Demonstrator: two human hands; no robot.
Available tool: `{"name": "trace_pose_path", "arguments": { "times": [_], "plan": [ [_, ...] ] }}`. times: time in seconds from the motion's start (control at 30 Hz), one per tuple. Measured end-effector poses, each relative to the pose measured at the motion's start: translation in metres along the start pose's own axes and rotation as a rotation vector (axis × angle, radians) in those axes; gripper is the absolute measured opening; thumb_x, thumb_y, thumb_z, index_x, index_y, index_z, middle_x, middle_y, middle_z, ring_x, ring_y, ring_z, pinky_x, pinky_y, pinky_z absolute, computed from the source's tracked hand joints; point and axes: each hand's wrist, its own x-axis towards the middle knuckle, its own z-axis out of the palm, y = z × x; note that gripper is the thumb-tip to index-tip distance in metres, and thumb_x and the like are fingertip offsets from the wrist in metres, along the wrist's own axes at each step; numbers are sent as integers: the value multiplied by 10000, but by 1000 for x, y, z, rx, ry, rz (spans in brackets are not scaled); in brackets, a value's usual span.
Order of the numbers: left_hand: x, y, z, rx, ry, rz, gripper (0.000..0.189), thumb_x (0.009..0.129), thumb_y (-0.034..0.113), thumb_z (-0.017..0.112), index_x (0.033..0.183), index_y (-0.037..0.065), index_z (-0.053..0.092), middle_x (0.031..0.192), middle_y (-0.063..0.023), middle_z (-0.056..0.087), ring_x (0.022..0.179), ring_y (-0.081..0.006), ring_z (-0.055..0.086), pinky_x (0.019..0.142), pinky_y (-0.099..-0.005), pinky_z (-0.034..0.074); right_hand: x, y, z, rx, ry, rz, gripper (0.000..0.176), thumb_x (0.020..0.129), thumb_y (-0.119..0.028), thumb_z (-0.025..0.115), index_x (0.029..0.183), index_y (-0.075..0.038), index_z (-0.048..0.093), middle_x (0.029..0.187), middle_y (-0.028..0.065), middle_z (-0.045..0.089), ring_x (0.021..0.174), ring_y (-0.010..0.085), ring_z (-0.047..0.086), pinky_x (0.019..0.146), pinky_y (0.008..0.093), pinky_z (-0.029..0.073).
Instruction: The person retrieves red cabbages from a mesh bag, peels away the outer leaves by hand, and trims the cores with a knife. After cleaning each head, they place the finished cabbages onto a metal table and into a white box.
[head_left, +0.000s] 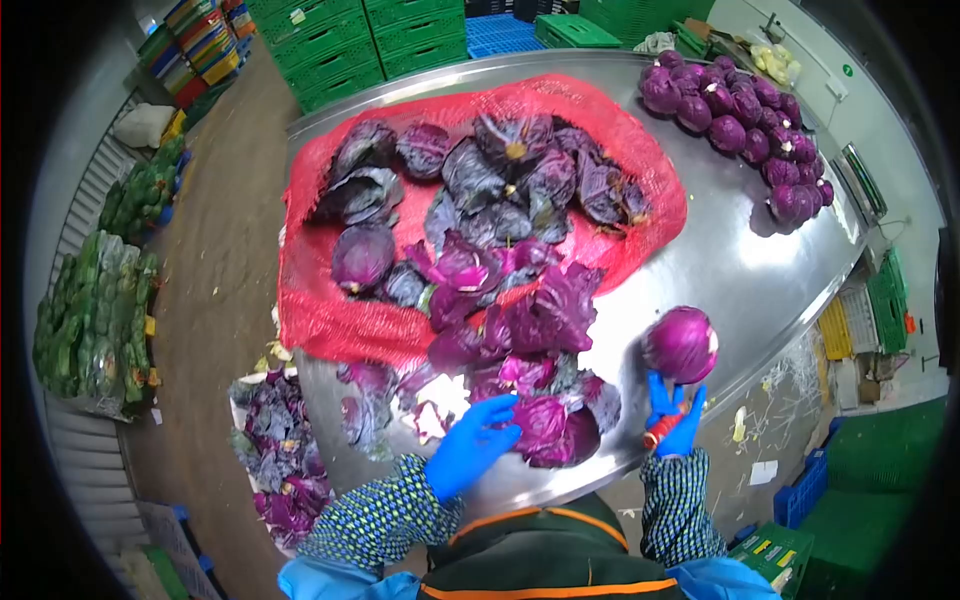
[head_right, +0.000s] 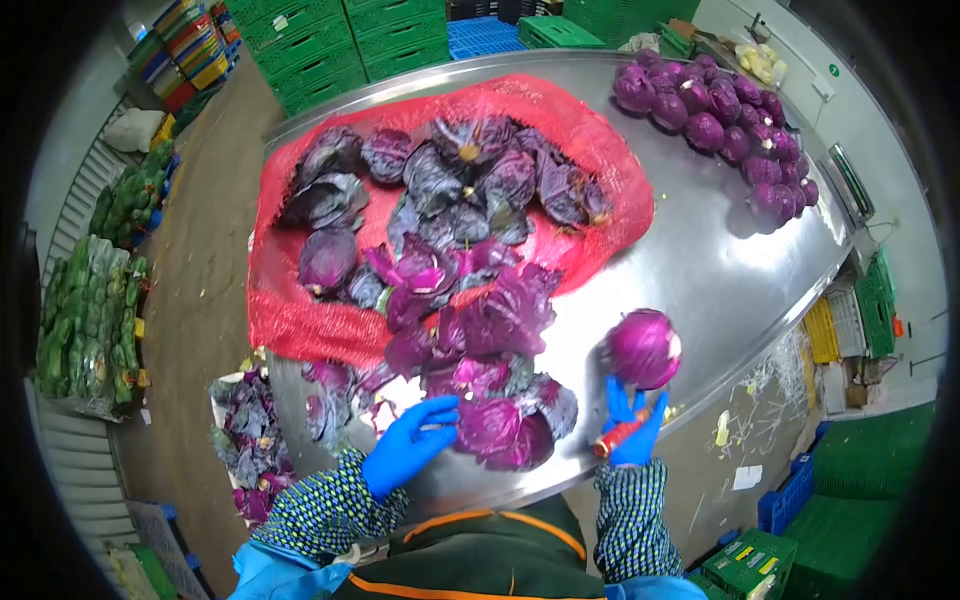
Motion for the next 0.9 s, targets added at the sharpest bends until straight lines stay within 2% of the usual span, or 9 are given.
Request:
{"name": "trace_pose_path", "arguments": {
  "times": [0.13, 0.37, 0.43, 0.47, 0.57, 0.63, 0.77, 0.83, 0.9],
  "plan": [
    [87, 48, -17, -9, 55, 136, 526, 859, 104, 590, 1325, 11, 364, 1261, -115, 471, 1156, -193, 462, 953, -313, 406, 17, -27, 24, 186, -120, -74, 494, 928, -373, 438, 1345, -119, 361, 1341, 107, 434, 1076, 196, 545, 542, 212, 482],
    [291, 120, -94, 893, 602, 485, 810, 772, 275, 688, 1371, -44, 246, 1354, -221, 371, 1235, -295, 395, 1015, -369, 336, 117, -6, 152, -1138, -223, 189, 439, 874, -262, 532, 1248, -39, 478, 1176, 67, 578, 931, 152, 608, 530, 210, 442],
    [335, 140, -126, 676, 567, 417, 838, 779, 346, 673, 1361, -73, 239, 1358, -244, 357, 1258, -300, 373, 1027, -371, 320, 177, 14, 176, -1156, -402, 54, 476, 860, -246, 568, 1260, -8, 472, 1199, 87, 557, 972, 137, 574, 583, 213, 458],
    [357, 148, -133, 417, 611, 387, 870, 753, 460, 662, 1325, -87, 302, 1312, -262, 407, 1226, -341, 405, 1033, -387, 310, 198, 28, 206, -1067, -383, 12, 506, 859, -170, 592, 1305, 1, 427, 1262, 100, 512, 1159, 168, 469, 990, 317, 348],
    [378, 168, -143, -229, 256, 268, 842, 804, 477, 599, 1349, -80, 280, 1375, -222, 354, 1264, -298, 371, 1038, -369, 302, 271, 63, 273, -1059, -509, -253, 535, 811, -299, 664, 1220, 2, 499, 1102, 82, 589, 948, 140, 560, 806, 293, 450],
    [424, 124, -160, -83, 456, 332, 693, 849, 436, 561, 1328, -17, 350, 1307, -167, 411, 1182, -252, 433, 988, -353, 354, 314, 77, 295, -1112, -477, 126, 414, 767, -439, 670, 943, -66, 636, 872, 17, 620, 740, 109, 562, 614, 280, 451],
    [315, 150, -105, -228, 283, 477, 815, 757, 330, 711, 1369, 2, 285, 1275, -181, 415, 1168, -280, 440, 978, -377, 362, 282, 72, 291, -826, -579, 204, 434, 789, -308, 666, 1147, -90, 552, 941, 16, 620, 791, 104, 575, 636, 269, 468],
    [224, 131, -92, 65, 324, 522, 893, 666, 267, 798, 1366, 31, 296, 1315, -215, 352, 1181, -346, 412, 967, -431, 374, 231, 59, 263, -738, -746, 306, 676, 827, -218, 620, 1395, -132, 264, 1260, 58, 495, 965, 122, 564, 723, 299, 503],
    [131, 134, -69, 874, 456, 686, 982, 591, 269, 849, 1376, 71, 294, 1377, -253, 246, 1215, -416, 361, 976, -475, 366, 153, 54, 247, -658, -661, 688, 616, 846, -243, 598, 1363, -67, 314, 1197, 77, 543, 981, 152, 569, 746, 326, 507]
  ]
}}
